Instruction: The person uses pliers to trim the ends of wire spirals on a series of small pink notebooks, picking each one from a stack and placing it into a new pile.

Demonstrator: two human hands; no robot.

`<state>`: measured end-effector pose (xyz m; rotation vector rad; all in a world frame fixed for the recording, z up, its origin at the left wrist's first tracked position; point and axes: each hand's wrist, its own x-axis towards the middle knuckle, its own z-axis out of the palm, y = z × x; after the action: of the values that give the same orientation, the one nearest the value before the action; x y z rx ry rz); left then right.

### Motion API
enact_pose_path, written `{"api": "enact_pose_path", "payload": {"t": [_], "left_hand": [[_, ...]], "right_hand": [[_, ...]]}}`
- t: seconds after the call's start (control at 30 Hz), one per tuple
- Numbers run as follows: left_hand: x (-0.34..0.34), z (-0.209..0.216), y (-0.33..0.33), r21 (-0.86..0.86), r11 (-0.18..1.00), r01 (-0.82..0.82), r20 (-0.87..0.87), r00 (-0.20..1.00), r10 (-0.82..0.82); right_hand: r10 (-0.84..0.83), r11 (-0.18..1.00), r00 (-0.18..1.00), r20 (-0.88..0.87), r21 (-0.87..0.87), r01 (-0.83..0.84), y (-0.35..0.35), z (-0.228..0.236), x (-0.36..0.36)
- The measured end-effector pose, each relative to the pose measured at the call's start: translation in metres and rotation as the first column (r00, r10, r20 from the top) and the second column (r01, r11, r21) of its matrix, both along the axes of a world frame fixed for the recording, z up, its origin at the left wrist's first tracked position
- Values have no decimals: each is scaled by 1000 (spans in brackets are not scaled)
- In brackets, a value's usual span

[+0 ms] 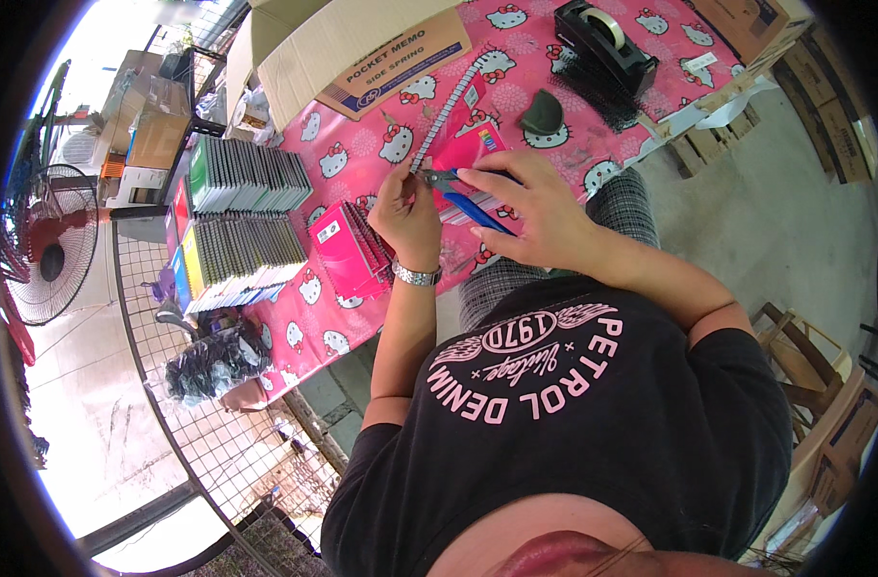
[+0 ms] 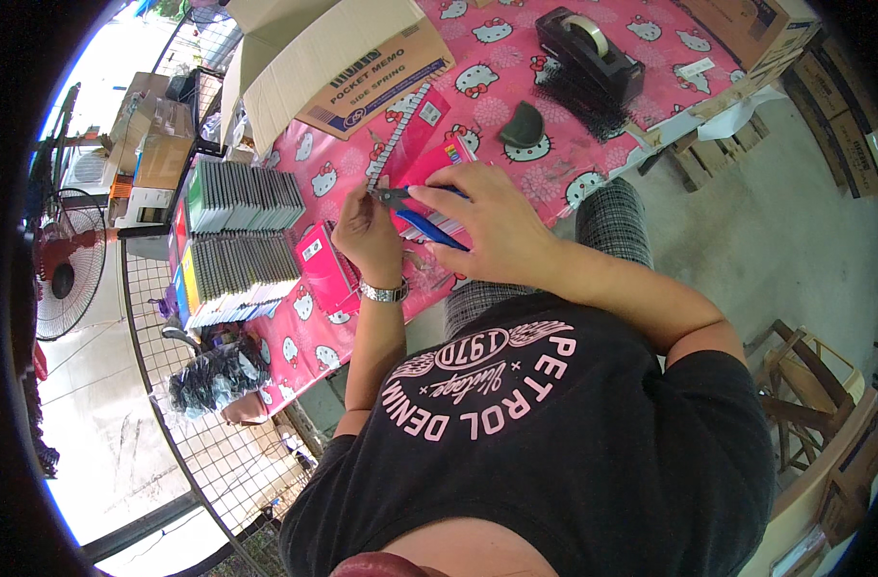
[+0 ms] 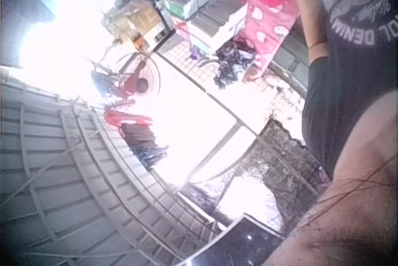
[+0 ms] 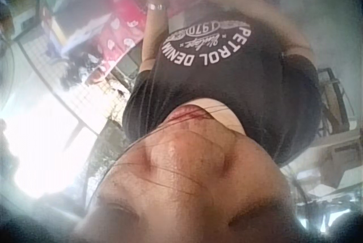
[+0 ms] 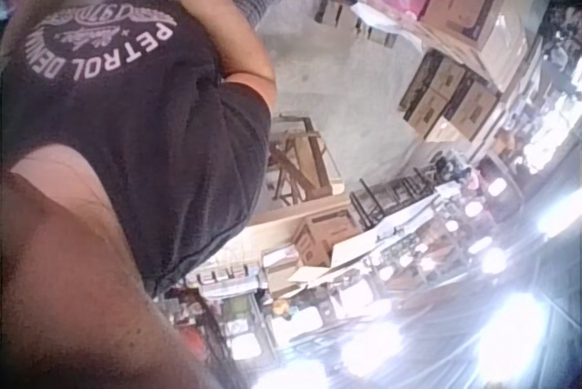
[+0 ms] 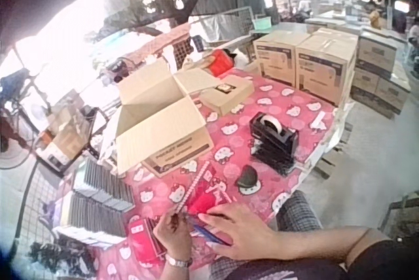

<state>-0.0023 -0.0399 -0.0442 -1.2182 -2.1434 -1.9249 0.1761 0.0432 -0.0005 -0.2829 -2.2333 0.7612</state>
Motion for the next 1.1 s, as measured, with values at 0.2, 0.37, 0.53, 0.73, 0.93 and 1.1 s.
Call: {"api": "enact_pose_path", "payload": {"t": [0.2,0.37,0.53,0.73,0.93,1.1], "left_hand": [[-4,3,-9,54,998,-27,-126,991,34],[-14,49,-20,-6,991,-133,-284,950,126],[-93,100,-75,-222,932,-285,-619,780,91],[-144,21,-78,-728,511,-458,-507,860,48],[-161,-6,-75,-474,775,-418,-527,840,130],[-53,44,-16,-445,895,35,-461,848,-263]], "right_hand": [[426,97,872,-242,-946,-310,9,-2,-8],[256,581,942,-219,-743,-331,12,-19,-8],[-202,922,959,201,-292,255,73,-90,42],[-253,966,839,483,79,246,78,-148,46],[-662,750,642,387,324,577,181,-153,32],[-699,710,533,477,551,438,208,-173,29]]}}
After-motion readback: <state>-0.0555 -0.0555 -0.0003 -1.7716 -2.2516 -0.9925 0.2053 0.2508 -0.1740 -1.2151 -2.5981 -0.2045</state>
